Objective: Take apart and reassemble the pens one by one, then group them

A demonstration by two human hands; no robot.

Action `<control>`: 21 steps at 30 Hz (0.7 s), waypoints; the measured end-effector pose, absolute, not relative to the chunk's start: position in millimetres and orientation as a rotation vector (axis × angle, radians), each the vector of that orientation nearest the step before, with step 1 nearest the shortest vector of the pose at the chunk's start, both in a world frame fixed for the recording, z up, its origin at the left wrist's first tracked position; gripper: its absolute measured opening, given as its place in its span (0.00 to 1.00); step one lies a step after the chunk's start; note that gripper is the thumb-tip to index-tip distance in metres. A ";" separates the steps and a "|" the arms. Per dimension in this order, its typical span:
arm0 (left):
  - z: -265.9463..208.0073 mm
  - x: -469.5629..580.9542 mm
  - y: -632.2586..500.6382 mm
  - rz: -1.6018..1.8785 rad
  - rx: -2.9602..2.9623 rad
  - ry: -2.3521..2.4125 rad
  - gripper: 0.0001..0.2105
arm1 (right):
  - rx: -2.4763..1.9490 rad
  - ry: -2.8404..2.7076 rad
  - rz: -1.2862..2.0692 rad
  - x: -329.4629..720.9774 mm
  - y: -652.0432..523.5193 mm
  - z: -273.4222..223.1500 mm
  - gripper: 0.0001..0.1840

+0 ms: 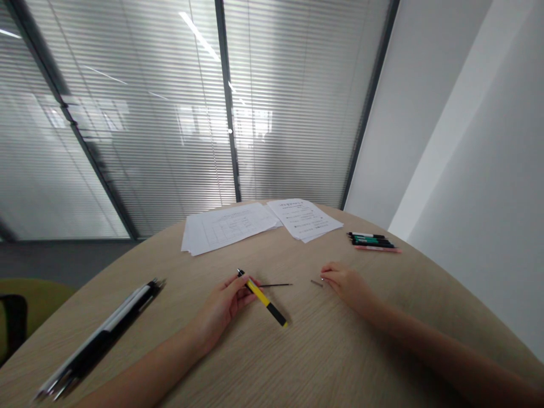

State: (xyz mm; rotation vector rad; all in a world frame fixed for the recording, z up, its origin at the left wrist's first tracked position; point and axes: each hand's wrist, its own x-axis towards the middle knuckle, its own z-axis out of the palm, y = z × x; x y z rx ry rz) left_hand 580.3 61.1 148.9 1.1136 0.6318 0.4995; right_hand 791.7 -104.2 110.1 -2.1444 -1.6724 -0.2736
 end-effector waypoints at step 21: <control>149.5 581.1 60.9 0.494 1.109 0.654 0.10 | -2.233 -1.382 -0.002 801.0 -105.9 122.8 0.06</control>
